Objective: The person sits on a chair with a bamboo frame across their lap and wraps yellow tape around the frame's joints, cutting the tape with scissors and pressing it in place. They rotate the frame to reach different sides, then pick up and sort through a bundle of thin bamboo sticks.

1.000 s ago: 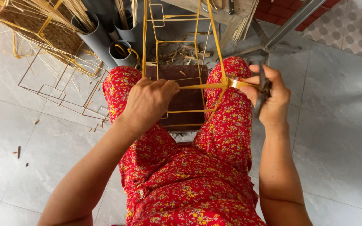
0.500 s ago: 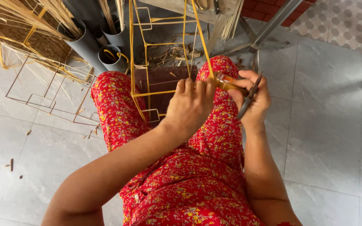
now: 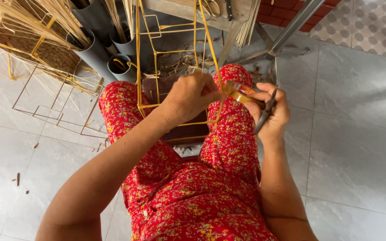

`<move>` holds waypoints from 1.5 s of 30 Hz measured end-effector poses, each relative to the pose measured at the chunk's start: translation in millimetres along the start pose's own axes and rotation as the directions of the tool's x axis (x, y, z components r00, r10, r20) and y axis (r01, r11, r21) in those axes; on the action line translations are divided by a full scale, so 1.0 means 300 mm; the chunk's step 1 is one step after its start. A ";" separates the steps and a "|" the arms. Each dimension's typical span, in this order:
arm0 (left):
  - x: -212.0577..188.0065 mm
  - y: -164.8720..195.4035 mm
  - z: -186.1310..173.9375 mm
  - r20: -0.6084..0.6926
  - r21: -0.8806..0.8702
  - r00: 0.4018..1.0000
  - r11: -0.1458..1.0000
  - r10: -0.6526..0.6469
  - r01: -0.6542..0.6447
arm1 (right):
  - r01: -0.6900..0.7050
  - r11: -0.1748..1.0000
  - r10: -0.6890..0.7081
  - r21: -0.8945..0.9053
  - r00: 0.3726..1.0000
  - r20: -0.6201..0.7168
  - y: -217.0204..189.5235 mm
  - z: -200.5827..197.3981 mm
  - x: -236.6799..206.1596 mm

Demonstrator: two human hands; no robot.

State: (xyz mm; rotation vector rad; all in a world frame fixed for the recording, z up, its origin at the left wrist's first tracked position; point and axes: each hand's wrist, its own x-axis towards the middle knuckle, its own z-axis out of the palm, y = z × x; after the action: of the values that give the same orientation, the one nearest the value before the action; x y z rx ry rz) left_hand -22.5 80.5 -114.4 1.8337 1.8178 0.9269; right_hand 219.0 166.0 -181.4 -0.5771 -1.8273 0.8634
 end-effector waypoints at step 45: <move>0.361 0.110 0.131 0.407 0.233 0.899 0.932 0.164 -0.276 | -0.768 0.626 0.625 0.135 0.598 0.502 -0.076 0.009 -0.129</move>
State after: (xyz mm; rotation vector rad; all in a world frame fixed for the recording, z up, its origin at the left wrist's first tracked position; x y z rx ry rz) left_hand 21.5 191.0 -100.2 2.2507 1.5794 0.3412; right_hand 231.6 123.1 -186.9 -0.9883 -1.7246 1.9493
